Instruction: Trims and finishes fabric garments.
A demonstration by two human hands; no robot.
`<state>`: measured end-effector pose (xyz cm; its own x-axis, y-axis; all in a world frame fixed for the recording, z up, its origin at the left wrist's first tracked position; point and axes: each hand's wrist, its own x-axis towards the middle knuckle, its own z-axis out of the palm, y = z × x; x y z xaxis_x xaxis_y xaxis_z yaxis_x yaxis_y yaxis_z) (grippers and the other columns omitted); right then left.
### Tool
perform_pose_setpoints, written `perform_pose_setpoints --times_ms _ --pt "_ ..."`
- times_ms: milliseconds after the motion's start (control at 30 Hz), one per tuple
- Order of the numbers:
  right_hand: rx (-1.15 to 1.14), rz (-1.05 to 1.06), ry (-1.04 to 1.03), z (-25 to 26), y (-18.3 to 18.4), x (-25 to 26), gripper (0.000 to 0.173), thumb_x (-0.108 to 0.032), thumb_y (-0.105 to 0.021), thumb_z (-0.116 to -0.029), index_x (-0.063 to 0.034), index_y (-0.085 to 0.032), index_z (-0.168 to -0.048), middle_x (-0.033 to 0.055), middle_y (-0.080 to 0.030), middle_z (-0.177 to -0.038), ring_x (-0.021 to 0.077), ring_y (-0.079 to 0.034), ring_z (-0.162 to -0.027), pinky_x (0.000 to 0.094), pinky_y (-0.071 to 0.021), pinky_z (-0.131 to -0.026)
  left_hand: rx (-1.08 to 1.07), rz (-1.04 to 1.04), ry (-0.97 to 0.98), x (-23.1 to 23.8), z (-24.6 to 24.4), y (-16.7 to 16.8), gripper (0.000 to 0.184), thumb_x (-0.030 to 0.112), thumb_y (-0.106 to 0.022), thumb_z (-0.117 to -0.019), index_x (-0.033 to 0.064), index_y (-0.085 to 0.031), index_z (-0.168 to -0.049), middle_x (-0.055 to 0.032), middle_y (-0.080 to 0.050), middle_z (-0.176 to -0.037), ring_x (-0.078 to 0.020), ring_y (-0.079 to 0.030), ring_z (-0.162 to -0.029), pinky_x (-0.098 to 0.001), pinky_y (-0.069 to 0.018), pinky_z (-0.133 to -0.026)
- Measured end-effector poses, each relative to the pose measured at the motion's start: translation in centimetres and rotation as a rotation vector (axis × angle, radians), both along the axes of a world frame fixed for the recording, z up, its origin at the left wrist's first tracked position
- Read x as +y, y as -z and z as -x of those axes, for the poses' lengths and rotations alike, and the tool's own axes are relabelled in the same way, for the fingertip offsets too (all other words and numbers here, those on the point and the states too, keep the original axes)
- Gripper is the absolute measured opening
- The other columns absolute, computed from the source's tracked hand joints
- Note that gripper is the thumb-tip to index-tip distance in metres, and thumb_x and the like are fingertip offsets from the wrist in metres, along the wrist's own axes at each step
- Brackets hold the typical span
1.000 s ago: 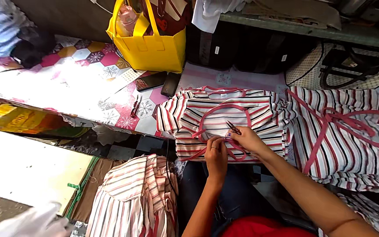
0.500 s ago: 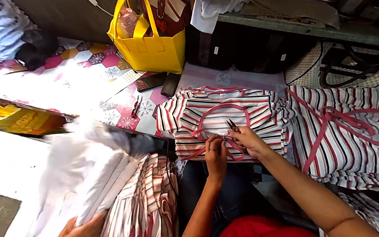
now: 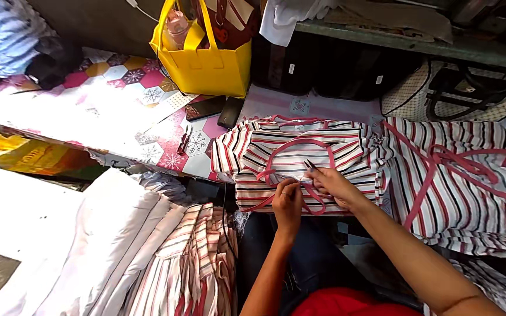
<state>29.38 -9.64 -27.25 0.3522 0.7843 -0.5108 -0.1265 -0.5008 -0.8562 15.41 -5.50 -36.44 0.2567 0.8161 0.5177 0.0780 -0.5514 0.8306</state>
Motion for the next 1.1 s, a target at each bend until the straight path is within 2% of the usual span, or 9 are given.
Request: perform_pose_setpoints --times_ms 67,100,200,300,700,800,867,967,1100 --pt "-0.004 -0.019 -0.014 -0.5 -1.2 -0.8 0.049 -0.033 -0.026 -0.1141 -0.0043 -0.066 -0.108 -0.0098 -0.042 -0.061 0.0007 -0.034 -0.047 0.0177 -0.0303 -0.045 -0.052 0.152 0.082 0.1 0.9 -0.4 0.007 -0.008 -0.068 -0.084 -0.0106 -0.072 -0.089 -0.0237 -0.071 -0.107 -0.0149 -0.072 -0.091 -0.0223 -0.06 -0.077" --pt "-0.003 -0.016 -0.048 -0.7 -1.9 -1.3 0.051 -0.033 -0.023 -0.1142 -0.0052 -0.066 -0.107 -0.0104 -0.042 -0.06 0.0004 -0.033 -0.047 0.0174 -0.0296 -0.045 -0.069 0.22 0.114 0.0 1.3 -0.7 0.007 -0.008 -0.067 -0.0845 -0.0109 -0.071 -0.089 -0.0237 -0.07 -0.109 -0.014 -0.072 -0.093 -0.0219 -0.0598 -0.078" --pt "0.005 0.068 -0.224 -1.1 -3.0 -2.0 0.044 -0.03 -0.03 -0.1136 -0.0078 -0.066 -0.101 -0.0107 -0.04 -0.06 -0.0002 -0.032 -0.046 0.0168 -0.0279 -0.044 -0.112 0.361 0.16 -0.2 1.7 -1.3 0.007 -0.006 -0.066 -0.0861 -0.0115 -0.069 -0.089 -0.0229 -0.067 -0.114 -0.0115 -0.069 -0.094 -0.0204 -0.0591 -0.078" --pt "-0.02 0.158 -0.306 -0.7 -2.3 -2.0 0.041 -0.031 -0.034 -0.1135 -0.0079 -0.064 -0.097 -0.0101 -0.04 -0.059 -0.0001 -0.031 -0.045 0.0172 -0.0271 -0.044 -0.117 0.41 0.151 -0.1 1.5 -1.6 0.006 -0.005 -0.065 -0.0859 -0.0107 -0.067 -0.087 -0.0189 -0.064 -0.109 -0.0071 -0.066 -0.088 -0.0173 -0.0576 -0.074" --pt "-0.086 0.128 -0.271 0.3 -0.4 -0.9 0.036 -0.022 -0.038 -0.1126 -0.0053 -0.062 -0.091 -0.009 -0.04 -0.059 0.0009 -0.035 -0.048 0.0183 -0.0312 -0.049 -0.03 0.389 0.135 -0.1 1.7 -1.9 0.004 -0.006 -0.066 -0.0839 -0.0094 -0.068 -0.083 -0.0169 -0.064 -0.102 -0.0055 -0.064 -0.084 -0.0151 -0.055 -0.072" --pt "-0.057 0.126 -0.254 0.1 -1.1 -1.4 0.037 -0.024 -0.037 -0.113 -0.0069 -0.062 -0.091 -0.0095 -0.04 -0.059 0.0006 -0.034 -0.048 0.0176 -0.0304 -0.048 0.058 0.309 0.113 -0.3 1.7 -2.8 0.012 -0.003 -0.066 -0.0851 -0.0122 -0.066 -0.092 -0.0225 -0.064 -0.106 -0.013 -0.067 -0.084 -0.021 -0.058 -0.073" --pt "-0.052 0.123 -0.256 0.1 -1.7 -1.6 0.037 -0.026 -0.036 -0.1131 -0.0081 -0.062 -0.092 -0.0095 -0.04 -0.06 0.0005 -0.035 -0.049 0.0173 -0.0308 -0.049 0.14 0.232 0.085 -0.3 1.3 -2.7 0.02 0.002 -0.072 -0.0862 -0.0122 -0.068 -0.1 -0.0248 -0.065 -0.11 -0.0185 -0.071 -0.085 -0.0267 -0.0613 -0.074" --pt "-0.062 0.116 -0.262 0.3 -1.9 -1.6 0.036 -0.025 -0.037 -0.113 -0.0076 -0.062 -0.092 -0.0091 -0.041 -0.06 0.0003 -0.035 -0.049 0.0169 -0.0308 -0.049 0.16 0.134 0.013 0.1 0.4 -1.8 0.008 -0.003 -0.07 -0.0839 -0.0077 -0.072 -0.089 -0.0226 -0.067 -0.103 -0.0164 -0.068 -0.077 -0.0241 -0.0585 -0.069" --pt "-0.064 0.157 -0.284 0.1 -1.4 -1.7 0.037 -0.024 -0.036 -0.1132 -0.0067 -0.062 -0.092 -0.0092 -0.041 -0.06 0.0004 -0.035 -0.048 0.0172 -0.0304 -0.048 0.053 0.309 0.092 0.5 1.1 -2.0 0.007 -0.004 -0.068 -0.086 -0.0102 -0.07 -0.089 -0.0231 -0.066 -0.107 -0.0118 -0.068 -0.081 -0.0206 -0.0582 -0.071"
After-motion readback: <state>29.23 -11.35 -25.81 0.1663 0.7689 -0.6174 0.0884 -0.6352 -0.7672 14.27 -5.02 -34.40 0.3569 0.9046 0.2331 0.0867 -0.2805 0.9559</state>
